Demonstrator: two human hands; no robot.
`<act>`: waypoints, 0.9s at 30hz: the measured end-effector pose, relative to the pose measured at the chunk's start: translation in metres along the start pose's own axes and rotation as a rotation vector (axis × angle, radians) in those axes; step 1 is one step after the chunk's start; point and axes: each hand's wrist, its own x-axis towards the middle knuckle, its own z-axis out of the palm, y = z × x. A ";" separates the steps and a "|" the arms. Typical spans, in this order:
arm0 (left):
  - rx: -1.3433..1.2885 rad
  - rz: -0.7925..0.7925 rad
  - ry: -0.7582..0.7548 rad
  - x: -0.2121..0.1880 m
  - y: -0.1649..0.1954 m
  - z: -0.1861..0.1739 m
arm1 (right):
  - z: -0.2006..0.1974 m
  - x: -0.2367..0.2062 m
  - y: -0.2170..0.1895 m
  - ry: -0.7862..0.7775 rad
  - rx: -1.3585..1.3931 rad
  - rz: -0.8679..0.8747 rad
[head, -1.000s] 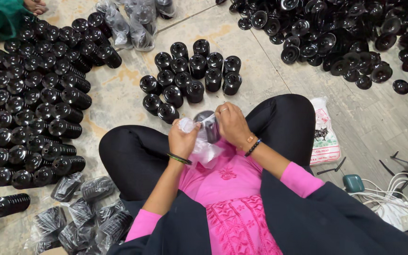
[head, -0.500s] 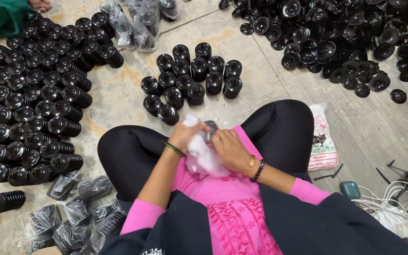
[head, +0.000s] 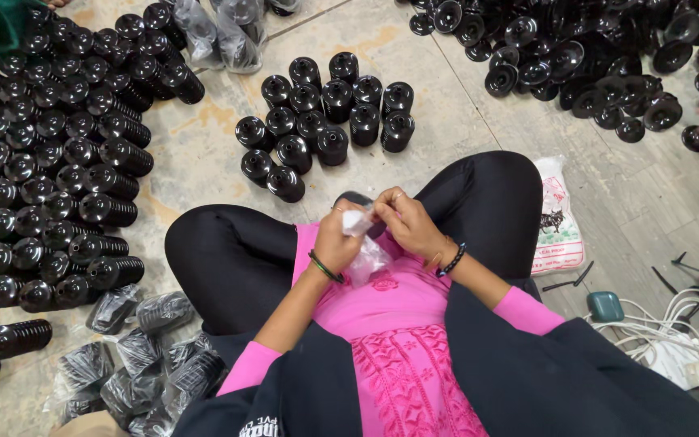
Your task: The person sits on the floor and packs black plastic lamp-holder parts into small clear plastic bags one at a time, twisting the bags closed and placing the filled bags with a pile of already wrapped parts. Other workers handle parts nearby.
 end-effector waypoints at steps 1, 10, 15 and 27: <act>-0.073 -0.029 0.031 -0.001 -0.003 0.000 | -0.001 0.000 0.001 -0.052 0.031 -0.045; 0.075 -0.025 0.033 -0.003 0.002 -0.014 | -0.001 0.011 -0.012 -0.078 -0.114 -0.138; 0.140 -0.089 0.203 -0.008 0.003 -0.003 | 0.008 0.017 -0.030 -0.005 -0.244 -0.112; 0.190 -0.129 0.039 0.006 0.000 -0.020 | 0.009 0.013 -0.024 -0.026 -0.149 -0.145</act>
